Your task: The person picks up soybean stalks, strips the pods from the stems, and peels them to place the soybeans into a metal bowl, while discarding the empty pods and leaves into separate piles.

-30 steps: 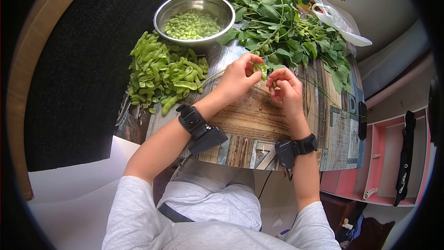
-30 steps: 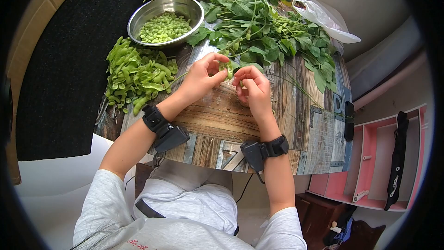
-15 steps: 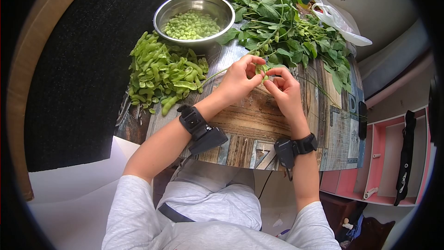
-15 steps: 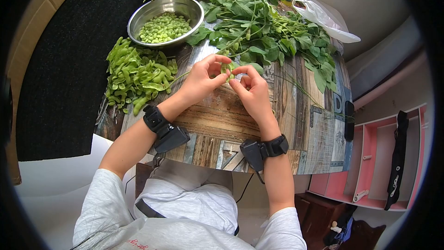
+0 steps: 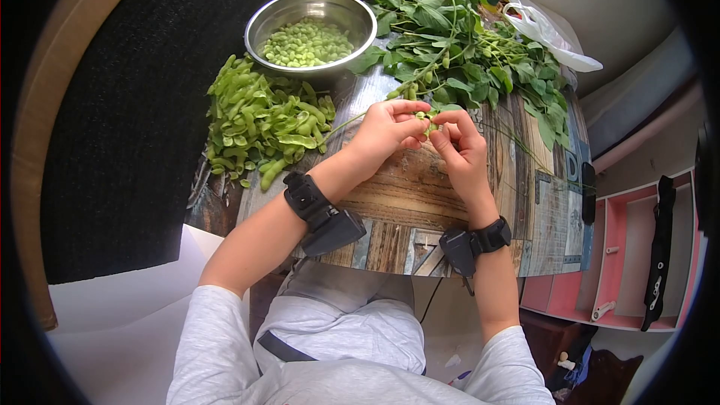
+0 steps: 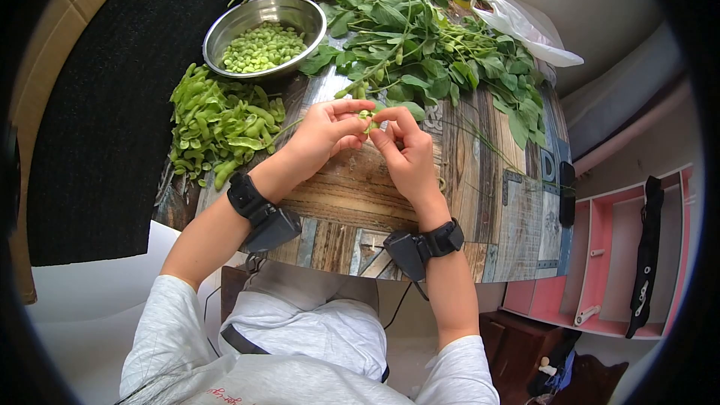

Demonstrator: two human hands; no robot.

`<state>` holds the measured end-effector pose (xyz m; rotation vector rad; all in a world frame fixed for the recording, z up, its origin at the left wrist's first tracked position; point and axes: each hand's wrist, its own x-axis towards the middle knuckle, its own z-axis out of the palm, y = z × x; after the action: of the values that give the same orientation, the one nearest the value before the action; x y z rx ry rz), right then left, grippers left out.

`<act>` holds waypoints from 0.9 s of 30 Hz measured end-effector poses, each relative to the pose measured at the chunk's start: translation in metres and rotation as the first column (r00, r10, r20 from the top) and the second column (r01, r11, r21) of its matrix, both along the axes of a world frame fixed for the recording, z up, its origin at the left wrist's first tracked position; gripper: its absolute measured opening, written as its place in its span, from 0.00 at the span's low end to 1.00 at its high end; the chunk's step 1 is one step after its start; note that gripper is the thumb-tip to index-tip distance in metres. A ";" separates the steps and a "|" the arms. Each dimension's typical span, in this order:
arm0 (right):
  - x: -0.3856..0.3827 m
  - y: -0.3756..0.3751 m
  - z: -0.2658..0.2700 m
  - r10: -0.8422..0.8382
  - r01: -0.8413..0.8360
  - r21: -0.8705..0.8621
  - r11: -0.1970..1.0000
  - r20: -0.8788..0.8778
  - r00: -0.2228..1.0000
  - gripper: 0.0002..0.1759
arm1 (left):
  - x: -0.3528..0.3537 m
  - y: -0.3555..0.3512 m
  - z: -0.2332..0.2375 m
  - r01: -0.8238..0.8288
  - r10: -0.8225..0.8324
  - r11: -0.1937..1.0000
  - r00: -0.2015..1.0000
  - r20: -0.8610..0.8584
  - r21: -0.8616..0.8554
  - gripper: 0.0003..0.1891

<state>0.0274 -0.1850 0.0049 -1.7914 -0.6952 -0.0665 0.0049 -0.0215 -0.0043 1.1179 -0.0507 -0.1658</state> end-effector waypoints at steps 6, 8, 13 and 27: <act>-0.002 0.001 0.003 -0.028 0.034 -0.061 0.998 0.089 0.996 0.06 | 0.000 0.002 0.003 -0.020 0.005 0.992 0.993 -0.121 -0.124 0.17; -0.002 0.001 0.002 -0.024 0.031 -0.058 0.998 0.109 0.994 0.08 | 0.000 0.002 0.003 -0.022 0.005 0.990 0.993 -0.122 -0.137 0.16; 0.002 -0.003 0.000 0.156 -0.073 0.324 0.943 -0.237 0.959 0.07 | 0.001 0.000 0.001 -0.081 0.074 0.987 0.996 0.057 0.137 0.15; 0.012 -0.016 0.009 0.296 0.011 0.501 0.865 -0.529 0.796 0.08 | -0.001 -0.004 -0.002 -0.166 0.048 0.877 0.964 0.263 0.451 0.17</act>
<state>0.0390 -0.2008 0.0134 -1.1614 -0.3128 0.3897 0.0038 -0.0255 -0.0067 1.6227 -0.1753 0.0688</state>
